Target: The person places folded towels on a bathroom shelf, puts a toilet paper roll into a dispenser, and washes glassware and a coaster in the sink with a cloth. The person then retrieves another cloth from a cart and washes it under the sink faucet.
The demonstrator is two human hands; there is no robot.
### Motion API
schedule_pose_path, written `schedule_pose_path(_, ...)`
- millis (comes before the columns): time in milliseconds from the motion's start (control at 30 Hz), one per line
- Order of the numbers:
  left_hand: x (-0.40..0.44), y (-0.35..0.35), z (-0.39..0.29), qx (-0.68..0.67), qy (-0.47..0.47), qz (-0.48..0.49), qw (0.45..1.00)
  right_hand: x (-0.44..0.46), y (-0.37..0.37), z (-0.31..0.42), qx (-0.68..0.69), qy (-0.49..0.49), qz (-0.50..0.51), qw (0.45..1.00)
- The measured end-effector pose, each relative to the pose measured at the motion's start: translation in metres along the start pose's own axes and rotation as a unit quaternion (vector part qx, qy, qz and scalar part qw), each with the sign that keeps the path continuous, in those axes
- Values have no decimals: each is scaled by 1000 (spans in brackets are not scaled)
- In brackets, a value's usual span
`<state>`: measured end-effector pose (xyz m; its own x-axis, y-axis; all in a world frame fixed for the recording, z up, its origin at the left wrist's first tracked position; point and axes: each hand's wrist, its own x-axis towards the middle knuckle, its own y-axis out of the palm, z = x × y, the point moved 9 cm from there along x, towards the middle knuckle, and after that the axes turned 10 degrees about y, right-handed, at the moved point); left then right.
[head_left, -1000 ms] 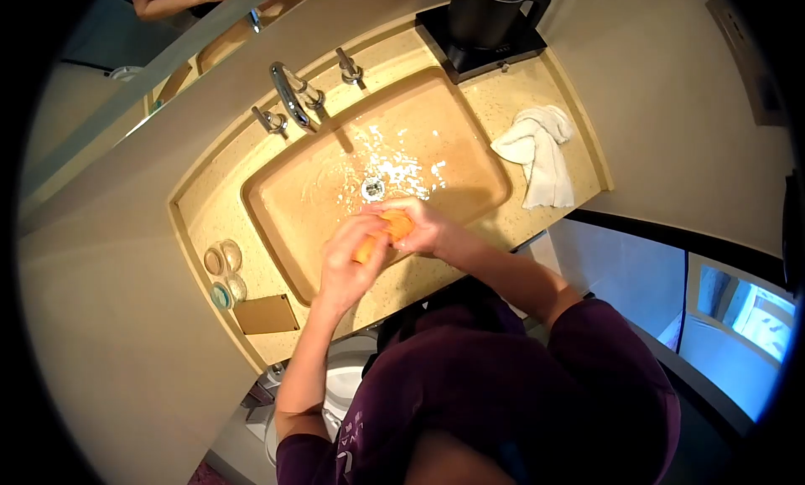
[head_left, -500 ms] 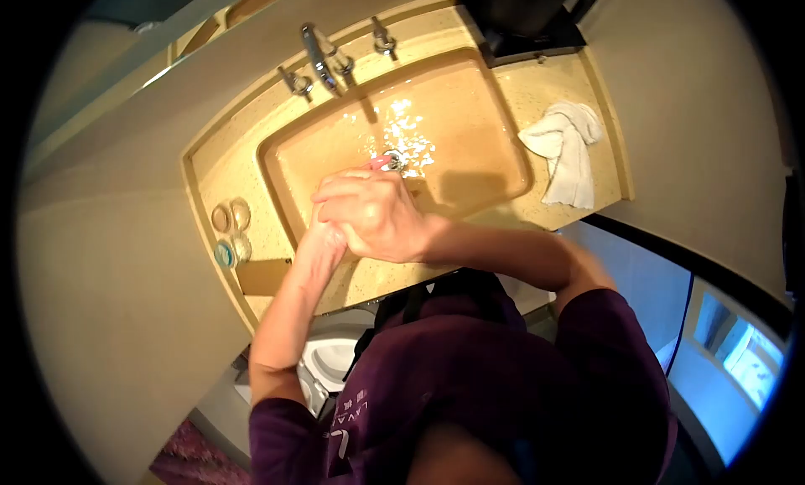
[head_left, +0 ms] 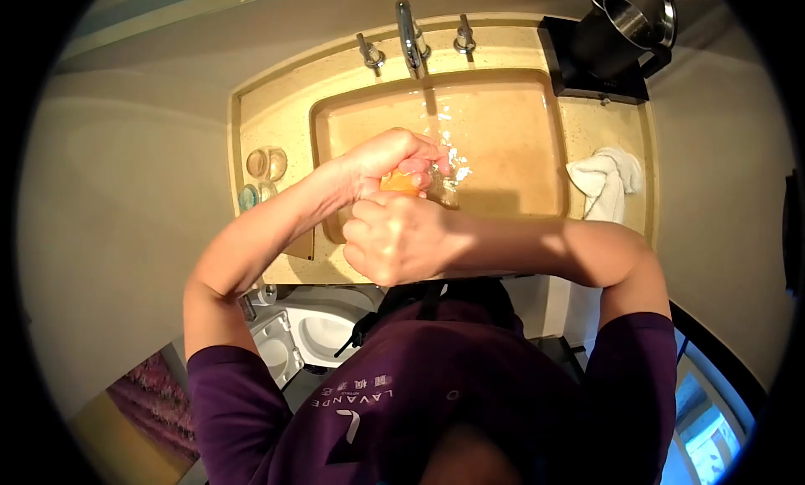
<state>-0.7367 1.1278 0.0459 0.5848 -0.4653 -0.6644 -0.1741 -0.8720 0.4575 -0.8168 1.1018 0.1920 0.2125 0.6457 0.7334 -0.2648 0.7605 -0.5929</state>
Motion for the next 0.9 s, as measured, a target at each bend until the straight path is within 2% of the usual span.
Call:
schedule_pose_path(33, 4, 1, 1, 0, -1, 4, 1000, -1, 6, 1, -19, -18, 25, 999)
schedule_pose_path(100, 9, -6, 1, 87, -3, -29, 996, -5, 16, 3, -48, -53, 62, 996)
schedule_pose_path(133, 11, -4, 2, 88, -4, -27, 996, -9, 20, 1, -49, -51, 62, 996)
schedule_pose_path(200, 16, -10, 3, 191, 3, -79, 978, -20, 40, 2, -56, -59, 92, 992)
schedule_pose_path(300, 32, -16, 12, 260, 29, -116, 958, -38, 64, 2, -88, -86, 111, 986)
schedule_pose_path(333, 42, -15, 20, 269, 28, -102, 957, -47, 72, -1, -101, -76, 111, 986)
schedule_pose_path(400, 53, -29, 29, 313, 67, -165, 933, -66, 98, -3, -68, -98, 153, 981)
schedule_pose_path(467, 67, -45, 45, 362, 69, -189, 910, -84, 120, -6, -54, -98, 166, 980)
schedule_pose_path(533, 77, -51, 58, 397, 72, -182, 897, -104, 146, -9, -79, -84, 196, 974)
schedule_pose_path(600, 84, -51, 67, 432, 78, -186, 879, -115, 162, -10, -36, -73, 265, 961)
schedule_pose_path(633, 83, -45, 65, 470, 79, -180, 861, -116, 162, -11, -45, -71, 265, 961)
schedule_pose_path(733, 97, -55, 80, 488, 75, -179, 851, -128, 177, -12, -46, -64, 291, 953)
schedule_pose_path(833, 106, -55, 87, 552, 72, -172, 813, -144, 205, -21, -9, -12, 353, 935)
schedule_pose_path(900, 107, -55, 86, 582, 64, -183, 790, -150, 203, -24, -4, 15, 328, 945)
